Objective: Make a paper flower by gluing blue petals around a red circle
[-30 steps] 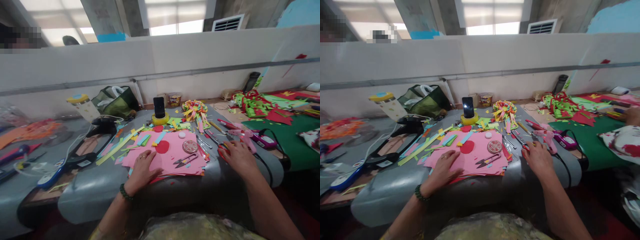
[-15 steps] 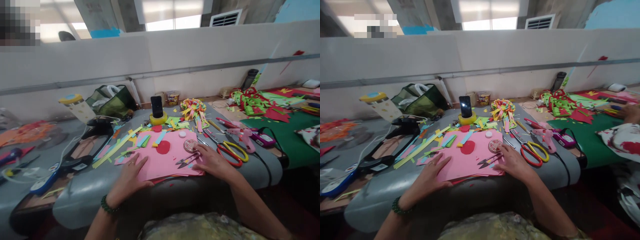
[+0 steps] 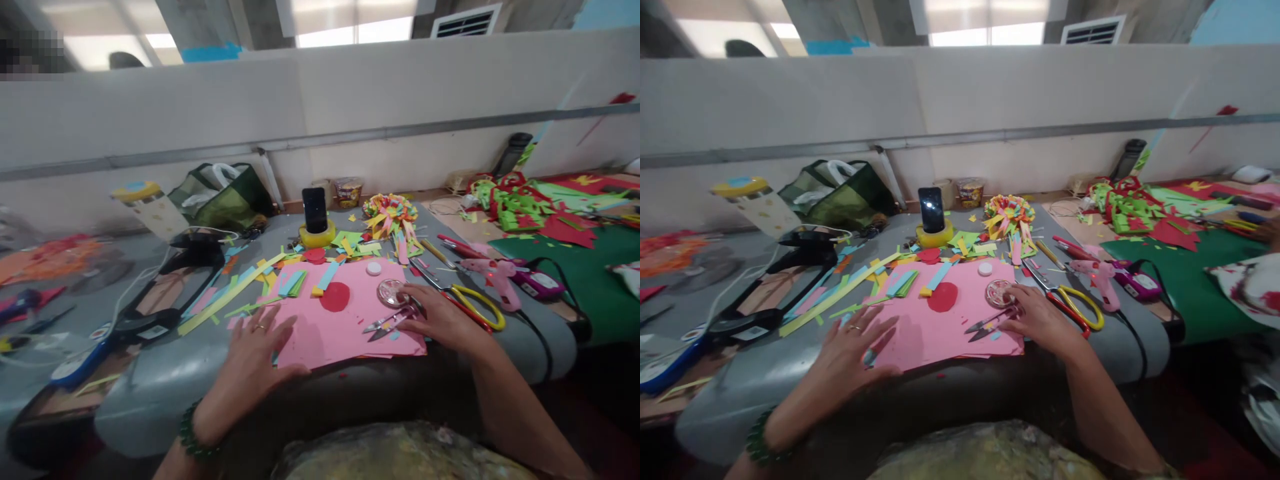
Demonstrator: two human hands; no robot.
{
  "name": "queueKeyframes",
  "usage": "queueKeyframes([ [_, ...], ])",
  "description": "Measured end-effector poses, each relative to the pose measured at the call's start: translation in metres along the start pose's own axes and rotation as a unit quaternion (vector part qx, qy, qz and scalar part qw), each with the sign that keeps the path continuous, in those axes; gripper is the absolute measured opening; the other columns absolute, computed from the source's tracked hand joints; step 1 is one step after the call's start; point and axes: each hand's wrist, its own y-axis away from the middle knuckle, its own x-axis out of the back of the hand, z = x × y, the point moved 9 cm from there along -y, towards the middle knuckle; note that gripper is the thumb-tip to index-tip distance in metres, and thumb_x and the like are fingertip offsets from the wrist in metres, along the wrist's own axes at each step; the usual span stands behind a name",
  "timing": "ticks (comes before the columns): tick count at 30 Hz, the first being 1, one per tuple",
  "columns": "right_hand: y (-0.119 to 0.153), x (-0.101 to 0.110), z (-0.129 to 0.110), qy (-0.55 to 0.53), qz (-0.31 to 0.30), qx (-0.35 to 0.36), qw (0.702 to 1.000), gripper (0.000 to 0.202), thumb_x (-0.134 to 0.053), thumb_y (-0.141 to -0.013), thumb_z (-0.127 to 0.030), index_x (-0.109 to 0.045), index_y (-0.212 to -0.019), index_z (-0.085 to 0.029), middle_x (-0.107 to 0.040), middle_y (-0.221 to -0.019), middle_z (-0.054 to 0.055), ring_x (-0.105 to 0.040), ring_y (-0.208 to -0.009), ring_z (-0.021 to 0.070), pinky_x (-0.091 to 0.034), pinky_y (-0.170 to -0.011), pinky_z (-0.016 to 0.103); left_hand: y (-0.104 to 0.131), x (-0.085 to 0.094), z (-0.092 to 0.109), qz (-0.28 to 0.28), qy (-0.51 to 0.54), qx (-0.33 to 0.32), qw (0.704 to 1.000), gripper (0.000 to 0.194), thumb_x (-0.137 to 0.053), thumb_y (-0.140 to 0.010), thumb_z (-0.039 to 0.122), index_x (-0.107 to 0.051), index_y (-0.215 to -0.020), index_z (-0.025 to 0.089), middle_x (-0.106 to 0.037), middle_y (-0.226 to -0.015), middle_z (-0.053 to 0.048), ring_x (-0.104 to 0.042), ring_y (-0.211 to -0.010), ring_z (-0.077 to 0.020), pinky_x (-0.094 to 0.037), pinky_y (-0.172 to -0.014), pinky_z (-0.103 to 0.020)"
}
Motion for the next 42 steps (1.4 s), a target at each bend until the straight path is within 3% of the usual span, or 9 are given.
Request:
queueKeyframes([
  [4, -0.002, 0.010, -0.022, 0.036, 0.018, 0.075, 0.996, 0.039, -0.073, -0.080, -0.038, -0.068, -0.117, -0.026, -0.065, -0.122, 0.011, -0.061, -0.112, 0.0282, -0.053, -0.092, 0.044, -0.002, 0.023, 0.008, 0.044, 0.045, -0.101, 0.993, 0.051, -0.052, -0.087, 0.062, -0.067, -0.123, 0.030, -0.061, -0.135, -0.011, -0.058, -0.122, -0.0330, -0.047, -0.100, -0.049],
  [8, -0.001, 0.001, -0.061, 0.055, 0.019, 0.197, 0.979, 0.014, -0.064, -0.090, -0.030, -0.074, -0.093, -0.022, -0.070, -0.096, 0.007, -0.063, -0.095, 0.0215, -0.054, -0.082, 0.034, -0.011, 0.027, 0.038, -0.031, 0.065, -0.167, 0.983, 0.045, -0.053, -0.091, 0.054, -0.066, -0.125, 0.027, -0.069, -0.124, -0.008, -0.064, -0.112, -0.0268, -0.052, -0.095, -0.039],
  [13, 0.009, -0.007, -0.074, 0.108, 0.079, 0.266, 0.955, 0.023, -0.053, -0.095, -0.021, -0.068, -0.079, -0.017, -0.070, -0.081, 0.007, -0.061, -0.079, 0.0198, -0.052, -0.074, 0.032, -0.024, 0.028, 0.068, -0.124, 0.036, -0.192, 0.973, 0.045, -0.058, -0.090, 0.046, -0.064, -0.128, 0.022, -0.070, -0.121, -0.010, -0.066, -0.109, -0.0277, -0.052, -0.092, -0.039],
  [15, 0.016, 0.006, -0.060, 0.102, 0.121, 0.227, 0.961, 0.023, -0.048, -0.097, -0.020, -0.068, -0.084, -0.017, -0.071, -0.080, 0.007, -0.062, -0.076, 0.0191, -0.050, -0.070, 0.031, -0.030, 0.029, 0.070, -0.127, 0.032, -0.198, 0.971, 0.046, -0.056, -0.091, 0.047, -0.063, -0.128, 0.023, -0.070, -0.120, -0.011, -0.066, -0.107, -0.0277, -0.053, -0.090, -0.038],
  [18, 0.025, 0.032, -0.015, 0.099, 0.170, 0.044, 0.979, 0.023, -0.046, -0.096, -0.023, -0.068, -0.088, -0.019, -0.072, -0.078, 0.006, -0.065, -0.072, 0.0192, -0.048, -0.064, 0.029, -0.038, 0.026, 0.073, -0.119, 0.041, -0.218, 0.968, 0.045, -0.056, -0.090, 0.050, -0.065, -0.124, 0.024, -0.072, -0.114, -0.011, -0.068, -0.102, -0.0270, -0.052, -0.086, -0.036],
  [23, 0.027, 0.031, 0.027, 0.190, 0.124, -0.189, 0.955, 0.022, -0.050, -0.089, -0.026, -0.067, -0.076, -0.021, -0.072, -0.074, 0.008, -0.067, -0.070, 0.0212, -0.041, -0.056, 0.028, -0.051, 0.020, 0.091, -0.110, 0.055, -0.248, 0.961, 0.036, -0.057, -0.087, 0.052, -0.070, -0.106, 0.023, -0.073, -0.094, -0.009, -0.068, -0.088, -0.0246, -0.050, -0.077, -0.032],
  [31, -0.006, 0.025, 0.024, 0.212, 0.020, -0.253, 0.944, 0.029, -0.045, -0.095, -0.026, -0.073, -0.090, -0.020, -0.072, -0.100, 0.015, -0.069, -0.087, 0.0269, -0.047, -0.066, 0.034, -0.067, 0.013, 0.116, -0.107, 0.017, -0.271, 0.956, 0.024, -0.055, -0.092, 0.040, -0.068, -0.090, 0.020, -0.072, -0.083, -0.006, -0.065, -0.075, -0.0214, -0.044, -0.064, -0.029],
  [38, -0.026, 0.006, -0.028, 0.116, 0.003, -0.071, 0.991, 0.041, -0.068, -0.083, -0.040, -0.063, -0.118, -0.018, -0.068, -0.116, 0.013, -0.059, -0.109, 0.0293, -0.047, -0.091, 0.039, -0.082, 0.006, 0.106, 0.029, 0.135, -0.283, 0.949, 0.031, -0.043, -0.096, 0.035, -0.069, -0.088, 0.020, -0.070, -0.073, -0.005, -0.063, -0.069, -0.0170, -0.044, -0.062, -0.027],
  [42, -0.030, 0.001, -0.020, 0.110, -0.013, -0.112, 0.988, 0.026, -0.064, -0.085, -0.037, -0.066, -0.104, -0.019, -0.069, -0.107, 0.011, -0.060, -0.105, 0.0276, -0.048, -0.087, 0.037, -0.078, -0.006, 0.108, 0.021, 0.181, -0.296, 0.938, 0.032, -0.041, -0.094, 0.030, -0.068, -0.081, 0.019, -0.070, -0.076, -0.007, -0.064, -0.070, -0.0170, -0.046, -0.064, -0.027],
])
